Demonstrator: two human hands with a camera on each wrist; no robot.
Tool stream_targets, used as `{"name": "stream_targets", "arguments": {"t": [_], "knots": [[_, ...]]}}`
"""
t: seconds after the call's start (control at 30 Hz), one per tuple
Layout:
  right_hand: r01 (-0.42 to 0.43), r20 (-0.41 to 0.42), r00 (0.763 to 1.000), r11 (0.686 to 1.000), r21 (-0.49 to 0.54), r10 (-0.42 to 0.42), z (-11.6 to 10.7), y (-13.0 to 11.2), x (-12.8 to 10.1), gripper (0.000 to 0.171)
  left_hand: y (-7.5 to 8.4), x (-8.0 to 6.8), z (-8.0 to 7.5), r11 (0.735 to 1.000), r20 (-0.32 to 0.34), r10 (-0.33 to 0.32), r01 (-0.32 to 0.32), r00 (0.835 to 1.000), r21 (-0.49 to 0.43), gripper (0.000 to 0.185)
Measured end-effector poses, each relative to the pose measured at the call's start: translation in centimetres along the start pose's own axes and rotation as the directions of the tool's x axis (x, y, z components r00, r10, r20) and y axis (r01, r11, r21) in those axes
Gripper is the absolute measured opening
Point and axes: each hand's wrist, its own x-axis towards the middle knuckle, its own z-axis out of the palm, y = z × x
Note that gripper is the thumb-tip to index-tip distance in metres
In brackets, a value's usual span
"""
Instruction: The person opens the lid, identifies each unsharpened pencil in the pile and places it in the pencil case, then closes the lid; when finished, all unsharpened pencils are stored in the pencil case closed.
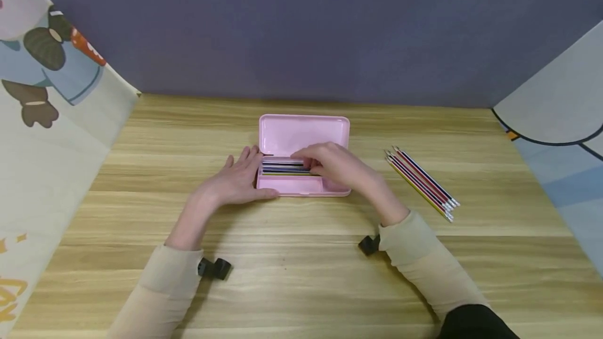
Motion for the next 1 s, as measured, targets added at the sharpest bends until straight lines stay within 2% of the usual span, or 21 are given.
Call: {"name": "stream_targets", "arguments": {"t": [0.23,0.33,0.4,0.47,0.57,0.63,0.67,0.7,0.73,0.8,0.9,0.97,1.0], "knots": [[0.000,-0.032,0.999,1.000,0.024,0.001,-0.9,0.3,-0.8,0.042,0.4,0.2,-0.1,1.000,0.006,0.000,0.000,1.000,-0.002,0.115],[-0.002,-0.117,0.993,0.997,0.079,0.011,-2.2,0.7,-1.4,0.037,0.6,0.5,-0.1,1.000,0.005,0.015,-0.015,1.000,-0.008,0.114],[0.003,-0.219,0.976,0.993,0.120,0.023,-3.1,1.1,-1.7,0.034,0.8,0.6,-0.1,1.000,0.005,0.019,-0.019,1.000,-0.012,0.113],[0.001,-0.343,0.938,0.990,0.138,0.047,-3.9,1.6,-1.9,0.030,0.9,0.6,-0.2,1.000,0.009,0.013,-0.013,1.000,-0.009,0.114],[-0.032,-0.523,0.844,0.985,0.170,0.118,-5.0,2.4,-1.8,0.024,0.8,0.4,-0.3,1.000,0.012,0.001,-0.001,1.000,-0.001,0.116],[-0.075,-0.587,0.785,0.971,0.226,0.197,-5.6,3.0,-1.6,0.025,0.7,0.2,-0.4,1.000,0.011,-0.006,0.006,1.000,-0.001,0.116],[-0.098,-0.597,0.765,0.959,0.265,0.243,-5.8,3.4,-1.4,0.027,0.6,0.1,-0.4,1.000,0.010,-0.008,0.008,1.000,-0.001,0.116],[-0.121,-0.589,0.756,0.945,0.302,0.286,-6.0,3.9,-1.2,0.030,0.6,0.0,-0.4,1.000,0.008,-0.008,0.008,1.000,-0.003,0.116],[-0.154,-0.564,0.757,0.929,0.337,0.330,-6.2,4.3,-1.0,0.034,0.5,0.0,-0.4,1.000,0.007,-0.010,0.010,1.000,-0.004,0.116],[-0.196,-0.460,0.787,0.874,0.444,0.410,-6.4,5.3,-0.6,0.043,0.4,-0.1,-0.4,1.000,0.004,-0.010,0.010,1.000,-0.009,0.115],[-0.292,-0.193,0.848,0.739,0.607,0.494,-6.3,6.8,0.2,0.057,0.3,-0.1,-0.3,1.000,0.003,-0.009,0.009,1.000,-0.010,0.115],[-0.387,0.012,0.854,0.618,0.685,0.521,-6.0,7.6,0.7,0.067,0.3,-0.1,-0.2,1.000,0.005,-0.008,0.008,1.000,-0.009,0.115],[-0.438,0.109,0.848,0.571,0.695,0.519,-5.9,7.9,1.0,0.072,0.3,-0.1,-0.2,1.000,0.006,-0.006,0.006,1.000,-0.010,0.114]]}}
